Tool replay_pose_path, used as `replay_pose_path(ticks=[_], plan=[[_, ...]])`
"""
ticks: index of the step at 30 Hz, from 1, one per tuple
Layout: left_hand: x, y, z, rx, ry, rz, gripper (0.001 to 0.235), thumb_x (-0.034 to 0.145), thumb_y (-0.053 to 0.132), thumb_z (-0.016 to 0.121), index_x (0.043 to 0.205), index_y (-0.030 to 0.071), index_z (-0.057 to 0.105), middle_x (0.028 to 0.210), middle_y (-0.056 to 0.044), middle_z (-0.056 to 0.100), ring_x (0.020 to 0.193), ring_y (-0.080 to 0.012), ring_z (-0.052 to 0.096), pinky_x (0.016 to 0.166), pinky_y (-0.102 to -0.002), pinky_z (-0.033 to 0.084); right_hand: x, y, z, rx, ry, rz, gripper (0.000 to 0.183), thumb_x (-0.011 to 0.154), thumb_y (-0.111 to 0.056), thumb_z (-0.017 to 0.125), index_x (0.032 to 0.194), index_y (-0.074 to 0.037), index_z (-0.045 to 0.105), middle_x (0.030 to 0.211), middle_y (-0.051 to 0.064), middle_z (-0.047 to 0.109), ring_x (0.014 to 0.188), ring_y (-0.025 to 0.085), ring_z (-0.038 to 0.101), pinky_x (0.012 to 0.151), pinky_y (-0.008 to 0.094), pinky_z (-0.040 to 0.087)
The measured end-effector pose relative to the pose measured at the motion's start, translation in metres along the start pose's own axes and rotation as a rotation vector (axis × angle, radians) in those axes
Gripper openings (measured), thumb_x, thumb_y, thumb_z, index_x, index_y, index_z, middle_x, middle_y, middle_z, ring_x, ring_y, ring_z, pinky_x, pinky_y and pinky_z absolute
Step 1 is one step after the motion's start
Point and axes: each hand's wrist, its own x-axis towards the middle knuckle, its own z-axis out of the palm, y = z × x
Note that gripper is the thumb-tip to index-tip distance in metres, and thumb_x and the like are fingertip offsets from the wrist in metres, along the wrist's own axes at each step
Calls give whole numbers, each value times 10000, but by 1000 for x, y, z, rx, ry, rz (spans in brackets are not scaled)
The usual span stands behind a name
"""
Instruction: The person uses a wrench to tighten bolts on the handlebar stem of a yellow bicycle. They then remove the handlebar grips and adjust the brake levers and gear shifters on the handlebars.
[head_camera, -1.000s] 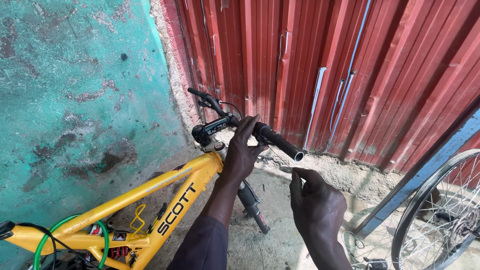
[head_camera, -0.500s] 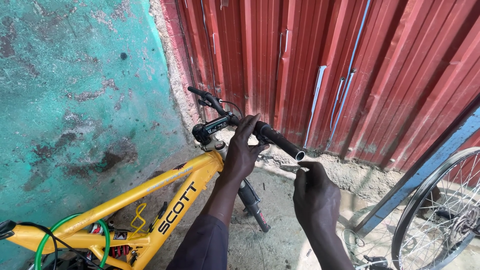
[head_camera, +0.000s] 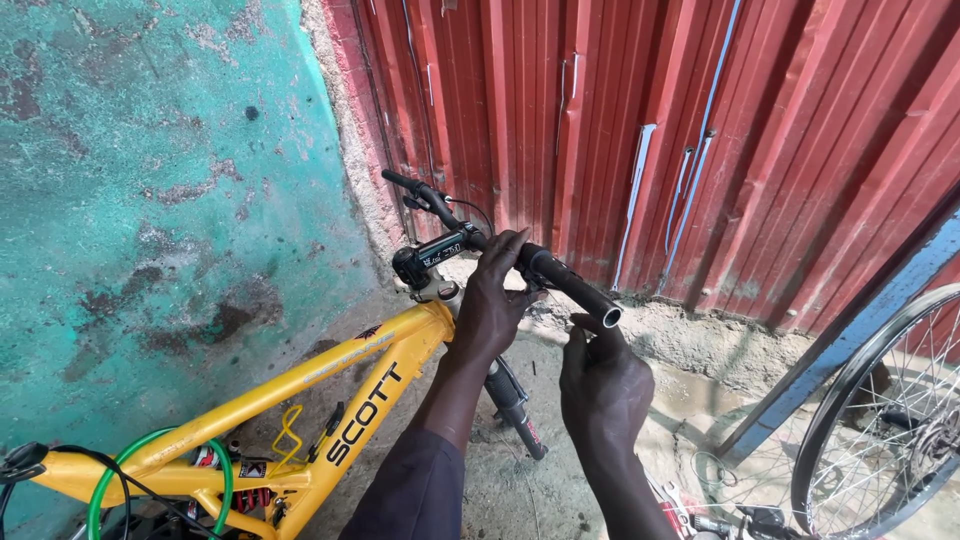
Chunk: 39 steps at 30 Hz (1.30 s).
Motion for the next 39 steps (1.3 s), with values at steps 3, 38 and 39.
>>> replay_pose_path(ticks=[3,38,39], plan=[[-3,-4,2,-40,-17,11,891,709,7,857,1501,94,457,1534,-206,474,1364,-384,536,1060,-454,555,4,7,-3,-106,23,33,137,921,-207,697,1032,-173,769,525,22,584,407,204,490,442,406,386],[-12,-40,-38,-817,-377,-195,160,949,155,597,1065,45,591,1341,-184,561,1214,-284,578,1055,-490,553,-85,0,42,1213,-587,871,288,1027,-163,492,1259,2,535,713,214,599,578,316,607,574,439,528],[-12,-35,-41,-759,-363,-181,214,968,190,586,1093,17,576,1404,-230,526,1252,-291,530,1039,-478,533,-85,-1,44,1263,-607,877,266,1028,-180,512,1229,-8,536,718,195,589,589,304,605,594,436,517]])
